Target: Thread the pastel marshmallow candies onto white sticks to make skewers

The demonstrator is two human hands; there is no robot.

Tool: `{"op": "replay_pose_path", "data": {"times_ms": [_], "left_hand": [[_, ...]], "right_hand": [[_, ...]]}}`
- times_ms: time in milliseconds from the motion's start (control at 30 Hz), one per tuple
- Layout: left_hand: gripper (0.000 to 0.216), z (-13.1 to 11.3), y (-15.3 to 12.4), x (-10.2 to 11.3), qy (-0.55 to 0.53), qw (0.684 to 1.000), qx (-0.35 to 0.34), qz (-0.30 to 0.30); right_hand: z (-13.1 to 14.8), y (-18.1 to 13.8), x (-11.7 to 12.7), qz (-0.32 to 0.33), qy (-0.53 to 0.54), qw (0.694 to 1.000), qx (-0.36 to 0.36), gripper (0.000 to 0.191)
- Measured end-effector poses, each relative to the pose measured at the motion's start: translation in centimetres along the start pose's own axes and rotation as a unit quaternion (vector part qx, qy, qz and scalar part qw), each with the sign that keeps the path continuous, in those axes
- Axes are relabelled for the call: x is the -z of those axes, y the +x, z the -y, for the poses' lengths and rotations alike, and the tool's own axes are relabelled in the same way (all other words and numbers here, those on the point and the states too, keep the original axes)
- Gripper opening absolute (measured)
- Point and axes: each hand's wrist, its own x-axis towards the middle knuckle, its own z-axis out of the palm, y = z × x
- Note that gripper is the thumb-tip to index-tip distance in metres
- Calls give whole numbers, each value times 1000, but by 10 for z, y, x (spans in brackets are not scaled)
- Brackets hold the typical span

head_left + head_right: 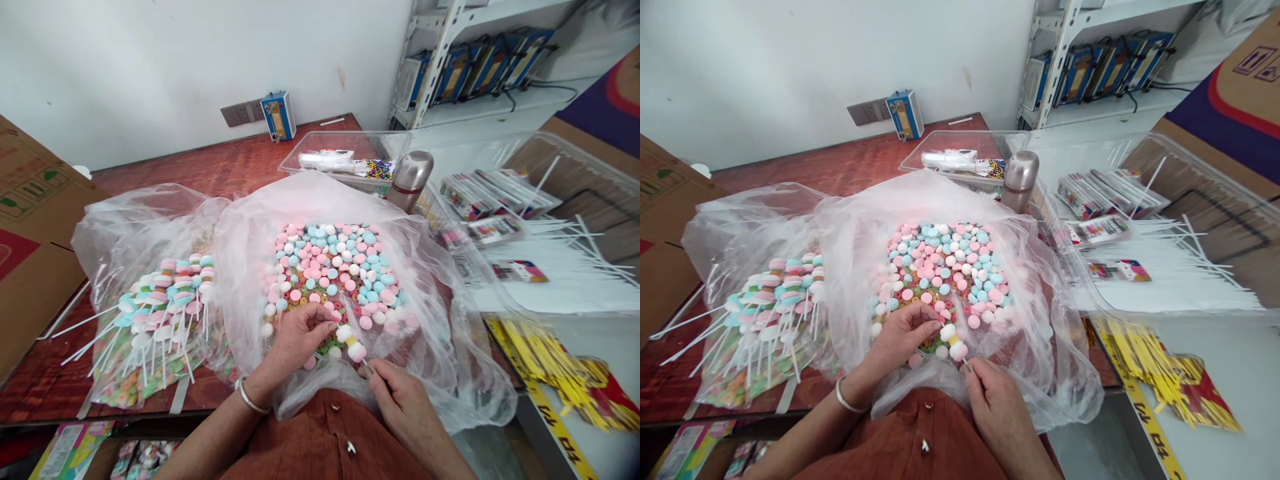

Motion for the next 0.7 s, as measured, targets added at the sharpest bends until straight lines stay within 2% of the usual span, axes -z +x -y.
{"op": "replay_pose_path", "data": {"times_ms": [67, 133, 233, 300, 400, 533, 633, 700], "left_hand": [[10, 0, -4, 1, 85, 994, -70, -6], [20, 2, -7, 6, 127, 985, -116, 11], [33, 6, -6, 15, 142, 983, -117, 18], [25, 7, -5, 18, 183, 974, -133, 32], [13, 8, -2, 16, 247, 948, -179, 94], [6, 6, -2, 3, 273, 944, -151, 103], [11, 3, -2, -2, 231, 961, -138, 64], [7, 2, -2, -3, 171, 979, -107, 22]], "right_hand": [[0, 1, 0, 2, 22, 1000, -13, 35], [0, 2, 2, 6, 54, 998, -32, 34], [-1, 2, 5, 0, 99, 993, -70, 36], [-3, 2, 7, -6, 117, 989, -88, 37], [-4, 2, 8, -1, 133, 986, -98, 37], [-3, 2, 9, -5, 132, 986, -100, 35], [-2, -1, 12, -4, 123, 988, -95, 36], [-1, -3, 13, 7, 115, 990, -84, 37]]}}
